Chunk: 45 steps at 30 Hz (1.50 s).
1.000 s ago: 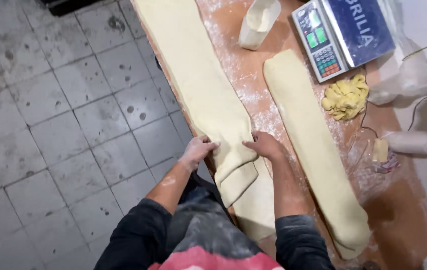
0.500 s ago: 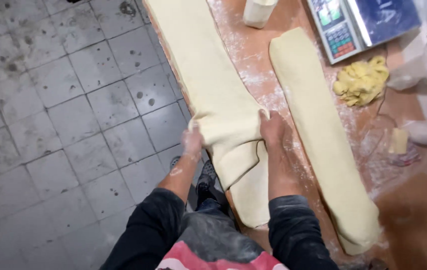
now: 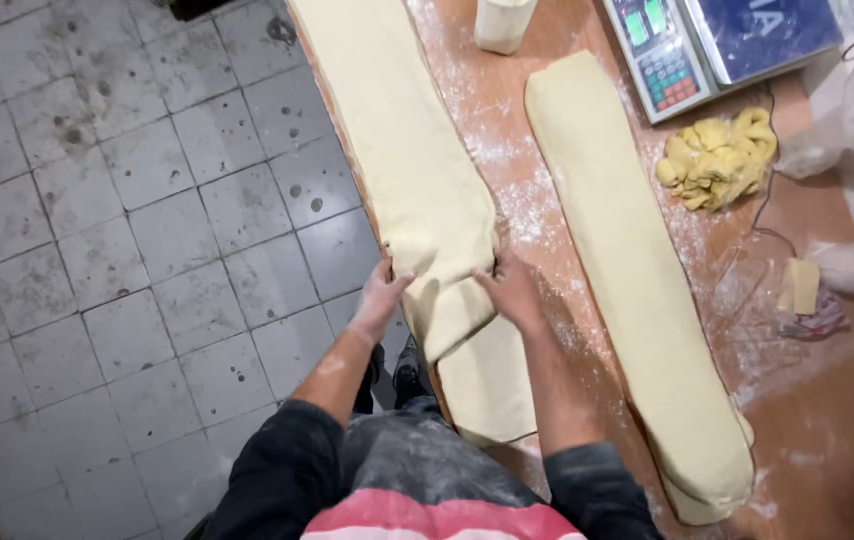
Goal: Cutting a sheet of pastry dough into triangular pieces for croissants using a knife and an expanding dough cutter.
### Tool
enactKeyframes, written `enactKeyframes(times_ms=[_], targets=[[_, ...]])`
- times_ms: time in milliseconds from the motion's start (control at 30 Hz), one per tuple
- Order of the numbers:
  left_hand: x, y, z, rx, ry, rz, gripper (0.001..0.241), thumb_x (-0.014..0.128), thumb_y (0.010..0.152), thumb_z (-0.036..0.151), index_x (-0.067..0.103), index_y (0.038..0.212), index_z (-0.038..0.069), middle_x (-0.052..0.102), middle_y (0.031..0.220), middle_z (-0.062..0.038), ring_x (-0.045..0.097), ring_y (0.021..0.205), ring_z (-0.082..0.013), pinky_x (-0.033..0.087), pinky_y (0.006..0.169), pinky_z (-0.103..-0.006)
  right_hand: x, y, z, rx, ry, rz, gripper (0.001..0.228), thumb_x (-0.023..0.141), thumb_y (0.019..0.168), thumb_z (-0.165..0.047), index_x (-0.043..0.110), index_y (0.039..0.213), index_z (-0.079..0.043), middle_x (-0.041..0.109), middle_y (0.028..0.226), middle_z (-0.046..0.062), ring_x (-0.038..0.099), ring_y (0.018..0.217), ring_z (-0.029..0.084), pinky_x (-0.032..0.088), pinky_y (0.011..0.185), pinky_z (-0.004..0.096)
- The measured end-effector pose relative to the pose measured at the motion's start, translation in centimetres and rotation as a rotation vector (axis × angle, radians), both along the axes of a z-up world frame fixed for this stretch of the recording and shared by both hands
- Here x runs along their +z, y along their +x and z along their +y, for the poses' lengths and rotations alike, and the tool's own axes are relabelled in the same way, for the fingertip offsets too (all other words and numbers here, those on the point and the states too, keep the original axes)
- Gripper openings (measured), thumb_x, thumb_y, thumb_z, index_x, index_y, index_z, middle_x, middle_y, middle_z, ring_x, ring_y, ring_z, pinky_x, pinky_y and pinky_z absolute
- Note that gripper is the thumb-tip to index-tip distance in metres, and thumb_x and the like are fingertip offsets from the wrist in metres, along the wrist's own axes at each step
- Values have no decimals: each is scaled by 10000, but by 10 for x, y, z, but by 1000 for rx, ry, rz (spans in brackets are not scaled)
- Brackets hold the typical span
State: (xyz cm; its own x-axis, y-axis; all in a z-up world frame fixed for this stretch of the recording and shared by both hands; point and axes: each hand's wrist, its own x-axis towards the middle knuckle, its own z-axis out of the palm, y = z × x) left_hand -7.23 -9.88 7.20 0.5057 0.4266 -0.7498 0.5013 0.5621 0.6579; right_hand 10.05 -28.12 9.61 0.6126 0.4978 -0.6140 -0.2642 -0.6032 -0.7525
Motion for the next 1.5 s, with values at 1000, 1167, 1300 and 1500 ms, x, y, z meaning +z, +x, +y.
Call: enactKeyframes(times_ms=[1000,1167,1300,1500], targets=[[34,-49,-97,8,-607,123,466,657,982,283,603,1298,-54,740,1106,-150,729,1004,-249,591,920,-392,71,-68,-75,-79,-106,348,744,801,828,-420,533,1385,-7,651,1256,192,664,1163,323,557,1001,462],[16,-58,-116,-74,-600,-21,469,660,1015,312,669,1197,-120,740,1031,-198,717,846,-267,590,730,-375,45,-79,-107,-124,-156,280,649,748,876,-456,620,1311,8,705,1170,297,709,1022,465,570,855,505],[6,-67,-123,-99,-400,206,336,677,955,204,627,1205,-16,726,1040,-144,706,827,-244,615,720,-391,80,-79,-104,213,-493,-155,614,722,907,-489,634,1350,-74,740,1196,215,710,1101,354,545,989,457],[65,-35,-105,-430,325,475,397,714,890,202,635,1221,-2,703,1143,-166,701,1038,-262,554,925,-401,50,-69,-80,344,-500,-497,701,776,872,-423,525,1389,-21,617,1305,239,583,1250,389,427,1111,510]])
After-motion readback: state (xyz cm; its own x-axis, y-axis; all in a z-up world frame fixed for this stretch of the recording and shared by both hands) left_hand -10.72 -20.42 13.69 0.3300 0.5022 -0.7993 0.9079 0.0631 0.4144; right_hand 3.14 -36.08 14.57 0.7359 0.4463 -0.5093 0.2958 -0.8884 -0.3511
